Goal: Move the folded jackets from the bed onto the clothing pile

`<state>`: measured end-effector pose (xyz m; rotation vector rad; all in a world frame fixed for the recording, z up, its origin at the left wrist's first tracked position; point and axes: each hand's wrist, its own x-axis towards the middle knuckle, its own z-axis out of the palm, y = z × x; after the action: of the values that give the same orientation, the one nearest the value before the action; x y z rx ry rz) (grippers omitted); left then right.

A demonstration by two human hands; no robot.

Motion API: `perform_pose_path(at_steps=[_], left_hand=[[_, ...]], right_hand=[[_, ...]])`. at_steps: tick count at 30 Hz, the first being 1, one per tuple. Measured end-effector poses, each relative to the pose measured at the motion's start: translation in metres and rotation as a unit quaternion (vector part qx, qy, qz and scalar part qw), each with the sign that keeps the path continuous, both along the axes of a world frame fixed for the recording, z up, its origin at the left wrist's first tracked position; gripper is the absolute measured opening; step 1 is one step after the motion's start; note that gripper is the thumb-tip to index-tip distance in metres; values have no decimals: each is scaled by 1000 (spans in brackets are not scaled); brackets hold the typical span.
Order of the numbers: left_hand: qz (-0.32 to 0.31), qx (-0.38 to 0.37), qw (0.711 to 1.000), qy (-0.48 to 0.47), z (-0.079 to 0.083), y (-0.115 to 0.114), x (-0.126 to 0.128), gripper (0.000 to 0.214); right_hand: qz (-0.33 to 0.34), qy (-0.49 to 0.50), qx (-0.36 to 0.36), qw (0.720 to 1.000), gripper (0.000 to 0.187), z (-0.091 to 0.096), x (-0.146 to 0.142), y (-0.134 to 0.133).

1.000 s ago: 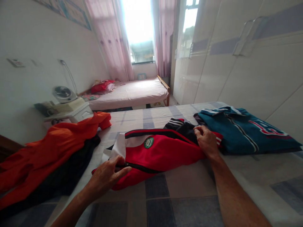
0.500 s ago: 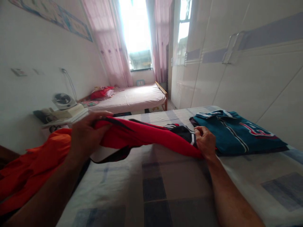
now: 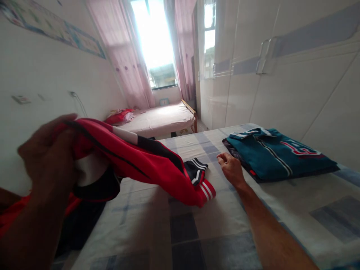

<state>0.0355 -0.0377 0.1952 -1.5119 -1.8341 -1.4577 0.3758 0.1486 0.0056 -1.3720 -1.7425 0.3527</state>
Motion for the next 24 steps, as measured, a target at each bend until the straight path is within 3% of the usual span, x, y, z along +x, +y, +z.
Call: perform_pose_path(at_steps=[2,3,4,5,8,10,11,14,17,18,20,22,24], left_hand=[[-74,-134,987,43,-18,0,11,45],[-139,-243,957,82,-34,1,19,51],[-194,-355,908,110,-54,4,28,59],[-219,-418,871,136,-76,6,36,68],[-172,-441,850,230,-130,17,59,93],[-136,-433,855,253,-143,26,68,84],[-129,-430,857,252,-141,32,69,74],[-106,-406,879,228,-107,51,56,44],[-15,-323,924,201,-44,57,21,37],[38,-255,946,199,-20,54,7,35],[122,-122,962,212,27,42,-19,33],[221,-21,955,196,69,23,-44,46],[253,35,950,178,101,2,-66,60]], right_hand=[[5,0,-3,1000,27,1,-1,-1],[7,-2,-6,1000,27,2,-2,-2],[8,-6,-9,1000,27,2,-3,-2],[10,-11,-15,1000,27,3,-4,-3],[22,-24,-34,999,27,2,-5,-4],[32,-33,-44,998,27,-1,-5,-3],[36,-40,-48,997,27,-3,-5,-2],[34,-66,-69,995,29,-6,-4,1],[28,-83,-91,992,31,-6,-3,3],[29,-84,-95,991,32,-6,-3,3],[32,-83,-98,991,33,-4,-4,2],[39,-81,-94,992,32,-4,-5,1],[45,-80,-87,992,31,-5,-7,1]])
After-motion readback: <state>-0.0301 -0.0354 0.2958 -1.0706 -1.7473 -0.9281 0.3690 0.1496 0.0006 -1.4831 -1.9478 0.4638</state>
